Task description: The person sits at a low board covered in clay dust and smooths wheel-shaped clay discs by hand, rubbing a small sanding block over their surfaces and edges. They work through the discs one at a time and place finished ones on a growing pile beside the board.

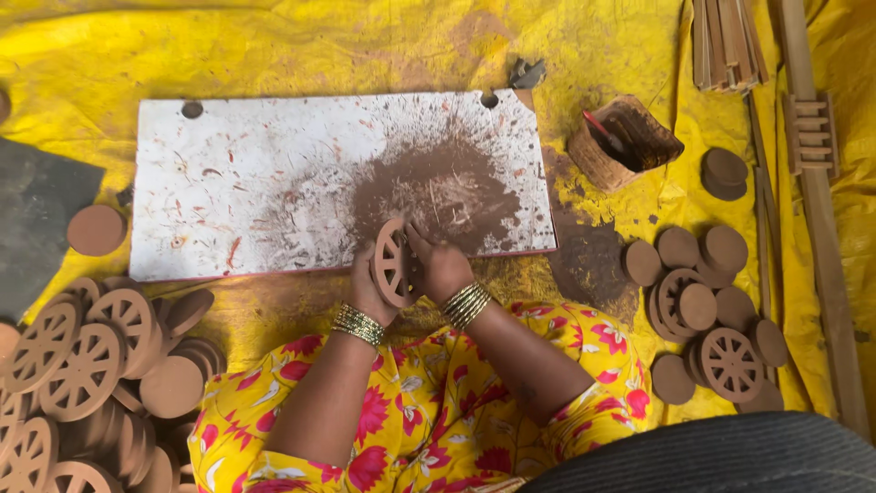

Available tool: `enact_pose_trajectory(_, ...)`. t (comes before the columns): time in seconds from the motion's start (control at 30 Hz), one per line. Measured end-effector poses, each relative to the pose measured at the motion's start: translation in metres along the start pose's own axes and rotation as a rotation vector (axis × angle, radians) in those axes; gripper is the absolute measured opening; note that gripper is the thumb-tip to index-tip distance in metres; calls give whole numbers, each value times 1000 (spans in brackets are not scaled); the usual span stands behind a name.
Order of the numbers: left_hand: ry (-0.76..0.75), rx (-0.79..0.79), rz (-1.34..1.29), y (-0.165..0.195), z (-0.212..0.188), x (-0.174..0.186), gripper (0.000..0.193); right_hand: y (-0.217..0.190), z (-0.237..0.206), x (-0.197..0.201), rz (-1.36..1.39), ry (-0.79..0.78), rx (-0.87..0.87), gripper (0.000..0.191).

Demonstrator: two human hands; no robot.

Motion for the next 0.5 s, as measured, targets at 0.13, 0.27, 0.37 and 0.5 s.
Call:
enact_pose_trajectory(0.13,61,49,-105,11,2,13,47,-2,-14,-18,-55,-189,-128,49)
enact_pose_trajectory(0.27,89,-94,-240,31,16,40,54,-31,-41,-29,-106,-319,-12,69)
enact_pose_trajectory(0.37,-10,-264,-171,39,30,46,54,-62,-52,-17,33,-186,175,63)
enact_pose_trajectory(0.5,28,-181,-192,20,39,51,46,-75,-57,-6,43,-31,300,64)
Point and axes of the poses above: each hand's wrist, its own z-axis towards the middle knuckle, its own x-axis out of the back of the hand, y = z × x, the point moved 9 cm from there along z, towards the middle knuckle, and after that the axes turned 10 degrees about y, right-handed, at the moved point
